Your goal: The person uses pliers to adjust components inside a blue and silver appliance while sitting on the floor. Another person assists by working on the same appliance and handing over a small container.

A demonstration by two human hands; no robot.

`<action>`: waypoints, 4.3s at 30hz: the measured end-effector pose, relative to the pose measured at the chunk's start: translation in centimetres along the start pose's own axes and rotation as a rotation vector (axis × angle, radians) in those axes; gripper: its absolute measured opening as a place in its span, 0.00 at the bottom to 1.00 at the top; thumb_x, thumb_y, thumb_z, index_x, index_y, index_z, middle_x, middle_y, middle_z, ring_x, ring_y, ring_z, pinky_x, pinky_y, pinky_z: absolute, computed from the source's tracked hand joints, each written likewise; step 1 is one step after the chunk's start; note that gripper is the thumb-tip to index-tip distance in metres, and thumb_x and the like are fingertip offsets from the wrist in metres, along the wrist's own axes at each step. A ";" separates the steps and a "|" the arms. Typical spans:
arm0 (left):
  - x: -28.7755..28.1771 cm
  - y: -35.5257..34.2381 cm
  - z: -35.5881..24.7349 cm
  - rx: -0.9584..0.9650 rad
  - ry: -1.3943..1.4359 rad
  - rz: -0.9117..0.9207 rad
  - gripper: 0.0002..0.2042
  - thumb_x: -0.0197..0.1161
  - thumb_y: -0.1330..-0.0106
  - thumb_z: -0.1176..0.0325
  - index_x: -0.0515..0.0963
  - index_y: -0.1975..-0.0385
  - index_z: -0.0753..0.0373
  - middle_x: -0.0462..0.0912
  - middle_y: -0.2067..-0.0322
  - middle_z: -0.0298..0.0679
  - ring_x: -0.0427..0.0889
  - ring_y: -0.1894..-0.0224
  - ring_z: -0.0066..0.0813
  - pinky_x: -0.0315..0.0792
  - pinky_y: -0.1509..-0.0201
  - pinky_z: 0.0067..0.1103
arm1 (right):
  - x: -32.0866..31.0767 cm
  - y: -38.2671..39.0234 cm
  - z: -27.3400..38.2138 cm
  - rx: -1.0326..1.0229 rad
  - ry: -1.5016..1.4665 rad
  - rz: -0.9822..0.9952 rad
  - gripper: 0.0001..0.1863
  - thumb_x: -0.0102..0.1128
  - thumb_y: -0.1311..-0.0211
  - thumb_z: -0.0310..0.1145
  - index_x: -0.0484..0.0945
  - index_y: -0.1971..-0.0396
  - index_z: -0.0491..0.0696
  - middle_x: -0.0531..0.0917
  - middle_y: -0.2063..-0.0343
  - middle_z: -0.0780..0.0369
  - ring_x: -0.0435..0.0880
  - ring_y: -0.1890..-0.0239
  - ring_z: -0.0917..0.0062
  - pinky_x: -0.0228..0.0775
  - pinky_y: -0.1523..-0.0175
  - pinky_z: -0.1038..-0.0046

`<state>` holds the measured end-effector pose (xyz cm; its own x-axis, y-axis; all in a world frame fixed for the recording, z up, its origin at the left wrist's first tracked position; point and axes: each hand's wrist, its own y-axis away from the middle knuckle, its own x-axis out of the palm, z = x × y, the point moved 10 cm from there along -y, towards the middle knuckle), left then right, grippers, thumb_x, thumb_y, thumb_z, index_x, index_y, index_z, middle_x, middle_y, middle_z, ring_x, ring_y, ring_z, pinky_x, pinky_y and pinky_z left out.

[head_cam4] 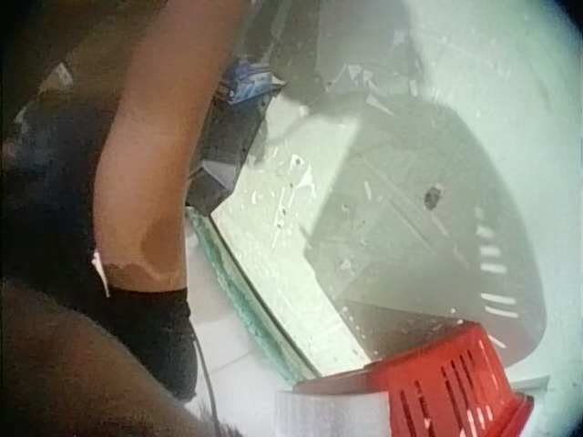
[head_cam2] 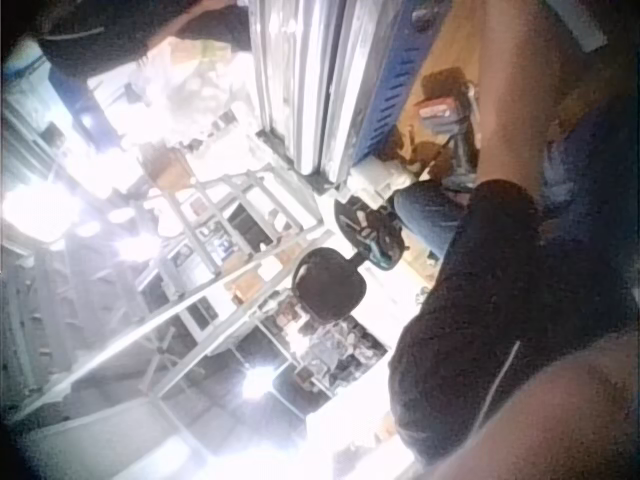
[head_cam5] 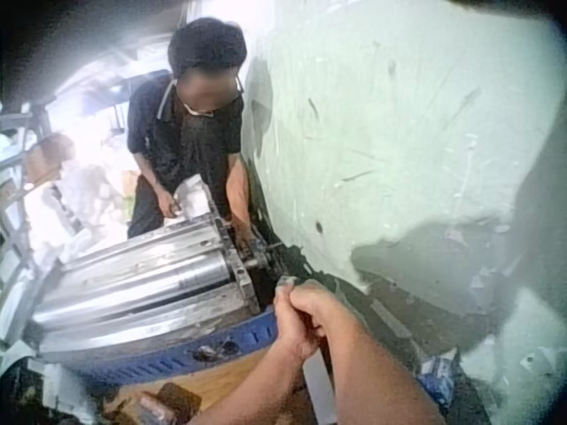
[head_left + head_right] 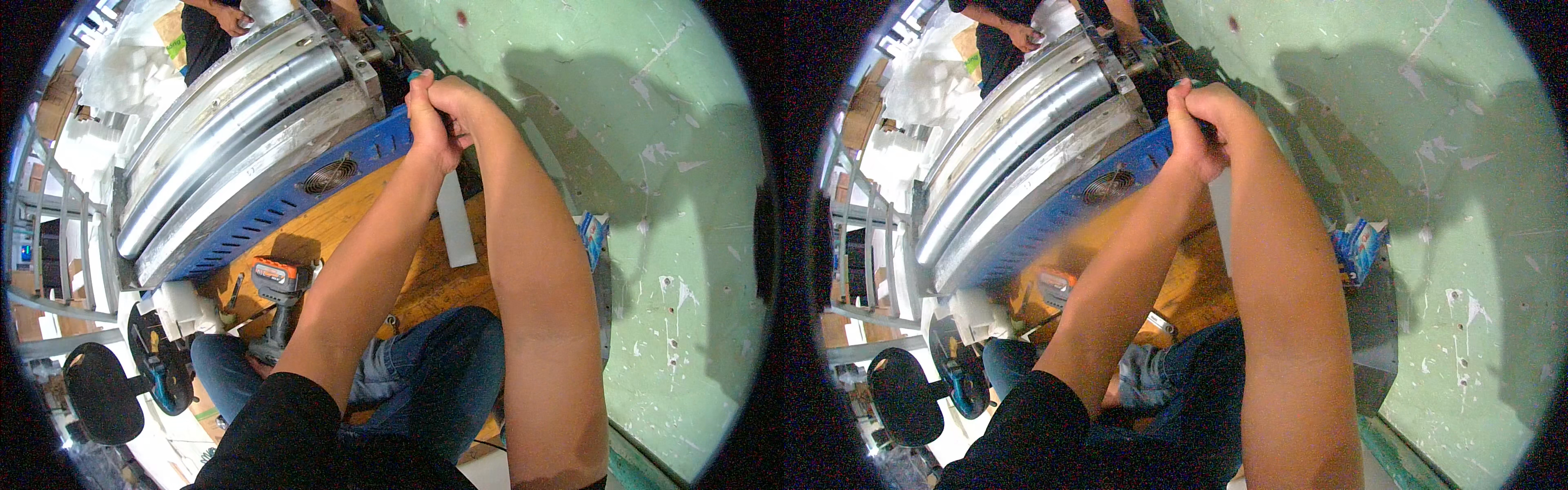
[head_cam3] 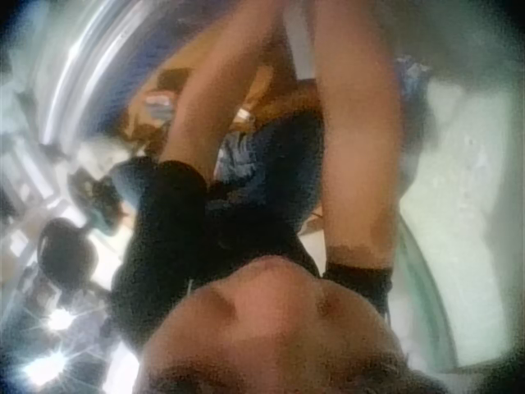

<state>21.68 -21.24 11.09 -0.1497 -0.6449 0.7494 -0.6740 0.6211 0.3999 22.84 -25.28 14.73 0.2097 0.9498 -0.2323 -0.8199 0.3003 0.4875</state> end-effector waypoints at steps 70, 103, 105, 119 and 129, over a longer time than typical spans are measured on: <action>1.4 4.3 -3.6 0.170 -0.155 -0.190 0.34 0.63 0.42 0.40 0.68 0.39 0.53 0.73 0.41 0.47 0.77 0.45 0.50 0.75 0.51 0.51 | 1.3 3.5 -0.2 0.146 -0.056 0.146 0.13 0.60 0.42 0.59 0.82 0.69 0.69 0.84 0.64 0.72 0.82 0.62 0.74 0.72 0.57 0.60; 1.2 3.8 -3.3 0.145 -0.102 -0.169 0.28 0.64 0.40 0.42 0.69 0.45 0.49 0.77 0.49 0.47 0.79 0.52 0.47 0.75 0.53 0.47 | 1.0 1.5 -1.6 0.206 -0.152 0.061 0.17 0.64 0.38 0.54 0.82 0.73 0.57 0.86 0.73 0.64 0.82 0.73 0.69 0.72 0.66 0.59; 1.1 2.4 -2.2 0.060 -0.048 -0.077 0.29 0.64 0.41 0.40 0.69 0.45 0.49 0.77 0.49 0.46 0.79 0.52 0.47 0.75 0.53 0.45 | -0.1 0.9 -1.5 0.197 0.020 0.021 0.19 0.65 0.41 0.59 0.82 0.72 0.58 0.86 0.71 0.63 0.82 0.73 0.69 0.71 0.68 0.58; 3.0 6.9 2.1 -0.166 0.130 0.327 0.33 0.52 0.34 0.29 0.74 0.45 0.54 0.85 0.54 0.43 0.85 0.52 0.44 0.77 0.46 0.43 | -2.5 4.6 1.0 -0.011 0.467 -0.187 0.26 0.70 0.46 0.53 0.85 0.66 0.41 0.86 0.69 0.53 0.86 0.71 0.64 0.80 0.70 0.58; -13.7 29.1 -1.7 0.066 -1.134 0.127 0.32 0.75 0.36 0.63 0.71 0.34 0.66 0.83 0.46 0.46 0.82 0.43 0.34 0.76 0.39 0.30 | 5.5 14.4 -13.8 -0.102 -0.180 -0.384 0.10 0.67 0.51 0.36 0.79 0.72 0.47 0.78 0.76 0.67 0.76 0.73 0.76 0.68 0.65 0.68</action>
<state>5.38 6.43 13.36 -0.7638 -0.6303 -0.1388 -0.6389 0.7078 0.3015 4.81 -16.99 8.84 0.5922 0.7736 -0.2254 -0.7106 0.6333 0.3066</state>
